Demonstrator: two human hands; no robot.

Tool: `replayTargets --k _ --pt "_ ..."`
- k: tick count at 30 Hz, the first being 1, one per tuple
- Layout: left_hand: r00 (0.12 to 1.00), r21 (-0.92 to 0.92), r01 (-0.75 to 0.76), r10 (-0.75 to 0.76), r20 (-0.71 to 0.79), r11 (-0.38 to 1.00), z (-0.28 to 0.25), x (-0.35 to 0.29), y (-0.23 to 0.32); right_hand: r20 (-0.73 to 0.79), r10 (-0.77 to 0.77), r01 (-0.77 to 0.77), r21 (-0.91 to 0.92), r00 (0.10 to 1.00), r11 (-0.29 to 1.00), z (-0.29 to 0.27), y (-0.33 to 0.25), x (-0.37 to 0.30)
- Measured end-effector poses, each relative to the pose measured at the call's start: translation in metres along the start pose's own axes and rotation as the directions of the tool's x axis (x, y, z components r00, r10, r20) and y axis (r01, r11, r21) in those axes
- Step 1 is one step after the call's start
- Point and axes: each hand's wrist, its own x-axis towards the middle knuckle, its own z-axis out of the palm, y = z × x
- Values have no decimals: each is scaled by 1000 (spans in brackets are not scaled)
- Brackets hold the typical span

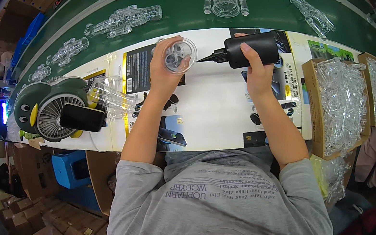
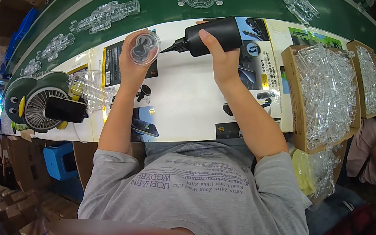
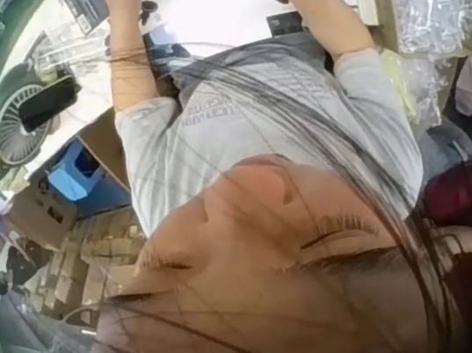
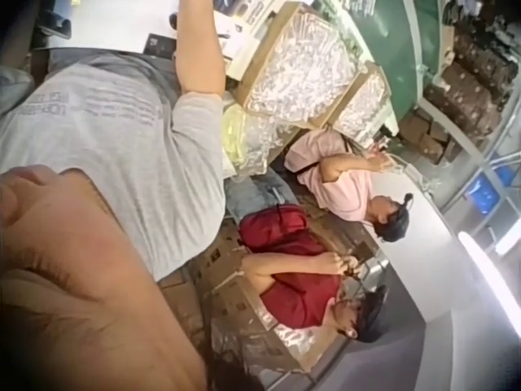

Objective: Assemble clear plastic covers by inserting a black component and applying sealant with a squeeze bottle.

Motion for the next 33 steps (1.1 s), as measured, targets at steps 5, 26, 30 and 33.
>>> replayTargets --k 5,26,30,33 --pt "1000 -31 -4 4 5 999 1 1 1 9 9 -9 -12 1000 1000 -1 1 1" --pt "991 146 -127 119 66 981 -5 4 10 -43 -4 5 21 999 1000 1 -1 1" --pt "993 137 -111 103 65 984 -4 4 13 -52 -17 18 17 999 1000 0 -1 1" --pt "993 108 -106 100 59 989 -5 6 14 -40 -31 31 -3 999 1000 -2 -2 1"
